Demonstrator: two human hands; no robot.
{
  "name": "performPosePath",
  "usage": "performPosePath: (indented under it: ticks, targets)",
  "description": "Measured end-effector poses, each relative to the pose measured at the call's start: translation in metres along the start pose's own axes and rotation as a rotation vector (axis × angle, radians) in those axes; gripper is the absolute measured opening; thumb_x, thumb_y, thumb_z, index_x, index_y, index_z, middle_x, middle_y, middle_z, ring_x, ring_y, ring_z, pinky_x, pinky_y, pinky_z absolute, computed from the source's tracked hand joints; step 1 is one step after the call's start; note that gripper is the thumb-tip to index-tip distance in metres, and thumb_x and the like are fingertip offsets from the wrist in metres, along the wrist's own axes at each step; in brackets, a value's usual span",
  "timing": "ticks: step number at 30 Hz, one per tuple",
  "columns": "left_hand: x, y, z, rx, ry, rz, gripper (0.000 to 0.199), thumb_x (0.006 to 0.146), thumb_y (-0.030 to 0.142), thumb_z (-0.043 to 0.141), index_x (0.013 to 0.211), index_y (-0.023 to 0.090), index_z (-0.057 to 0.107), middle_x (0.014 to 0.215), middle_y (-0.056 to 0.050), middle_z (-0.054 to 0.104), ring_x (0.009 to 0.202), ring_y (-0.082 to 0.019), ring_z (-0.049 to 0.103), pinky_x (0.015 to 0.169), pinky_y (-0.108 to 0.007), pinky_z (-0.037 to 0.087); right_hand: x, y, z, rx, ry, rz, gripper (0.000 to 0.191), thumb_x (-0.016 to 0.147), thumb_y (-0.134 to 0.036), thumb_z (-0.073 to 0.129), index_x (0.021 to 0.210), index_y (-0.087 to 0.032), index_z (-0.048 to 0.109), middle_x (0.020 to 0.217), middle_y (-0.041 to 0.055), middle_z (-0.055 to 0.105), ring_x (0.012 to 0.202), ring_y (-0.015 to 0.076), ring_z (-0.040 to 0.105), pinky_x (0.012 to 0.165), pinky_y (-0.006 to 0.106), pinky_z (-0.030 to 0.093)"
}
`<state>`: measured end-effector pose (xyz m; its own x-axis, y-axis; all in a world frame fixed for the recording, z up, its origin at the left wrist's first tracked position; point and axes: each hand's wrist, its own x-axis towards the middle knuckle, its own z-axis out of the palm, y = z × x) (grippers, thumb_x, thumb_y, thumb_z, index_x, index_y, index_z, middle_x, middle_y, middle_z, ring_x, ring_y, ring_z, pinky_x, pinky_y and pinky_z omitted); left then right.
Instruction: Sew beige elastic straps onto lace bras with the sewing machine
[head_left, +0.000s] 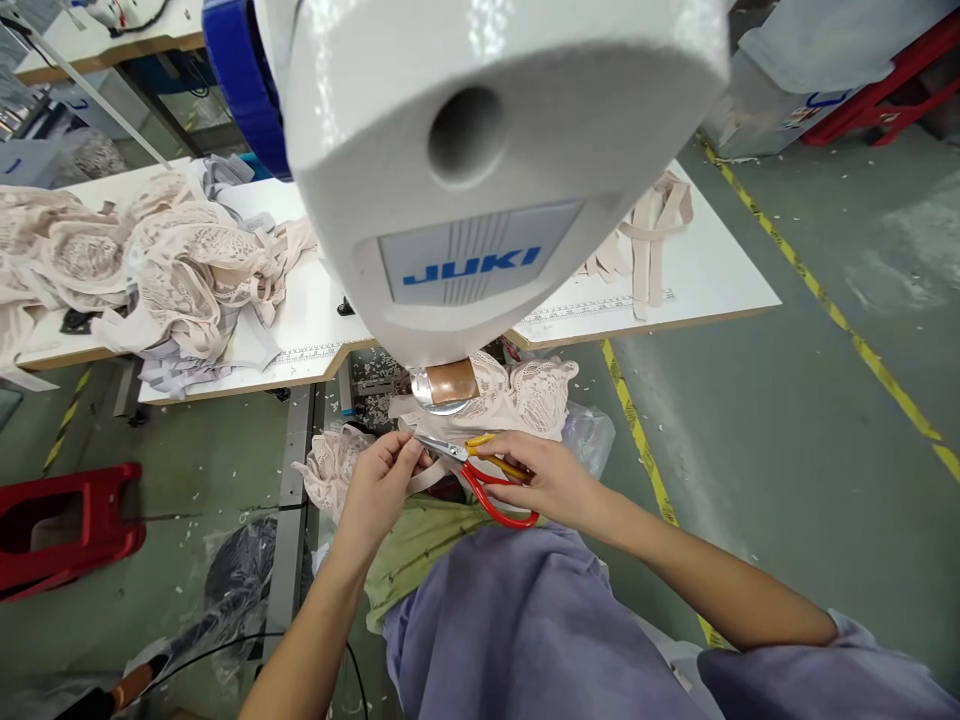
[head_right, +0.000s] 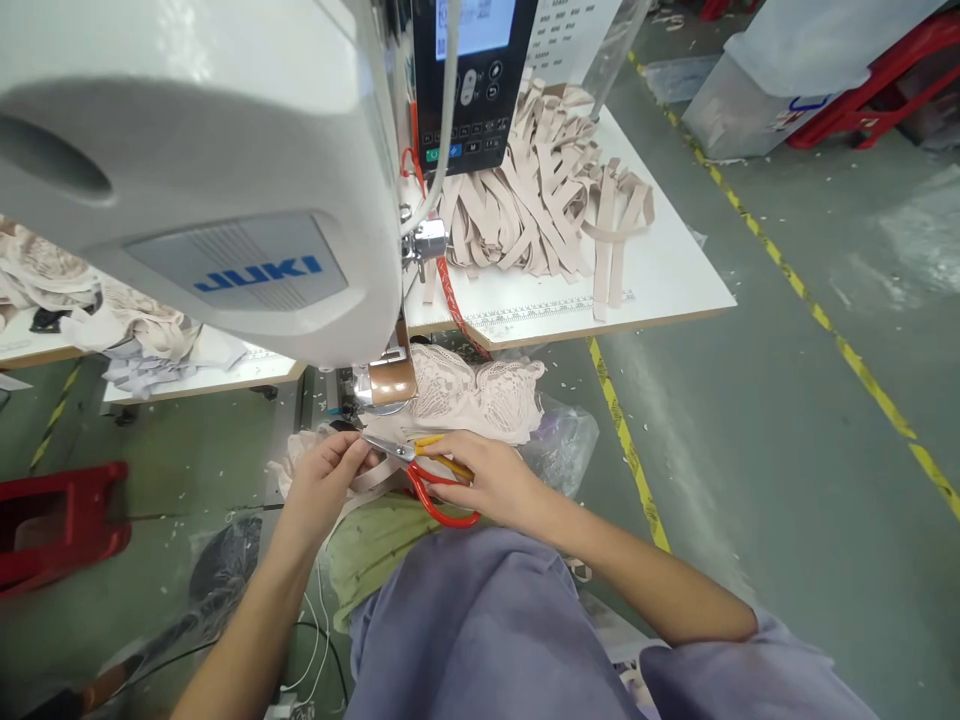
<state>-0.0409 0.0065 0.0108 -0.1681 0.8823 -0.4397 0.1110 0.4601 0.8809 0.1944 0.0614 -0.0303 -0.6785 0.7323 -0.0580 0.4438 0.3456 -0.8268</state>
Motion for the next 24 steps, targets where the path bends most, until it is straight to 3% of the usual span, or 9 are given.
performPosePath:
  ticks: [5,9,13,17,19,21,22,24]
  targets:
    - [0.000,0.003,0.001,0.011,0.059,0.008,0.030,0.091,0.045,0.056,0.081,0.018,0.067,0.076,-0.002,0.067,0.068,-0.013,0.057,0.061,-0.022,0.044,-0.020,0.009,-0.014,-0.060,0.070,0.069,0.029,0.087,-0.035,0.063,0.114,-0.026,0.068,0.099,0.0058,0.073,0.062,0.0157,0.063,0.058,0.030,0.052]
    - [0.001,-0.004,0.000,0.191,0.122,0.143,0.026,0.091,0.040,0.056,0.099,0.019,0.069,0.085,-0.006,0.074,0.079,-0.019,0.066,0.068,-0.026,0.049,-0.022,0.029,-0.051,-0.207,0.071,0.133,0.030,0.086,-0.043,0.063,0.110,-0.026,0.070,0.088,0.0052,0.073,0.063,0.0181,0.063,0.055,0.030,0.050]
    - [0.000,-0.004,-0.002,0.268,0.073,0.221,0.028,0.092,0.038,0.057,0.111,0.019,0.065,0.083,-0.005,0.075,0.071,-0.018,0.067,0.063,-0.027,0.050,0.024,0.059,-0.107,-0.427,0.320,0.250,0.042,0.087,-0.050,0.058,0.114,-0.020,0.069,0.098,0.0111,0.074,0.076,0.0267,0.067,0.061,0.037,0.051]
    - [0.001,0.011,-0.008,0.053,-0.169,0.061,0.029,0.094,0.043,0.053,0.109,0.021,0.064,0.101,-0.008,0.076,0.087,-0.020,0.071,0.074,-0.030,0.054,0.075,0.074,-0.148,-0.580,0.387,0.156,0.038,0.088,-0.040,0.055,0.113,-0.014,0.069,0.115,0.0171,0.070,0.102,0.0352,0.065,0.083,0.047,0.052]
    - [0.003,0.015,-0.009,-0.041,-0.295,0.004,0.030,0.093,0.044,0.055,0.111,0.021,0.061,0.107,-0.009,0.074,0.095,-0.021,0.070,0.083,-0.034,0.055,0.078,0.062,-0.147,-0.561,0.450,0.070,0.038,0.089,-0.038,0.055,0.114,-0.013,0.069,0.121,0.0188,0.067,0.112,0.0363,0.061,0.094,0.051,0.048]
    - [0.005,0.014,-0.007,0.018,-0.291,0.041,0.028,0.094,0.044,0.054,0.106,0.020,0.060,0.101,-0.010,0.074,0.095,-0.023,0.069,0.085,-0.038,0.054,0.062,0.040,-0.128,-0.409,0.479,0.027,0.035,0.091,-0.042,0.056,0.112,-0.017,0.069,0.117,0.0156,0.069,0.108,0.0325,0.063,0.093,0.049,0.050]
    - [0.005,0.012,-0.004,0.121,-0.223,0.110,0.026,0.094,0.044,0.053,0.101,0.020,0.061,0.097,-0.010,0.073,0.094,-0.024,0.068,0.084,-0.039,0.053,0.050,0.028,-0.114,-0.281,0.401,0.023,0.032,0.091,-0.044,0.058,0.107,-0.019,0.070,0.107,0.0122,0.072,0.099,0.0287,0.067,0.087,0.044,0.053]
    - [0.005,0.006,0.006,0.379,-0.020,0.329,0.024,0.095,0.040,0.051,0.091,0.020,0.063,0.092,-0.010,0.069,0.094,-0.025,0.063,0.085,-0.041,0.049,0.023,0.007,-0.083,-0.088,0.075,-0.039,0.030,0.092,-0.048,0.057,0.100,-0.023,0.072,0.101,0.0082,0.073,0.092,0.0240,0.069,0.082,0.038,0.055]
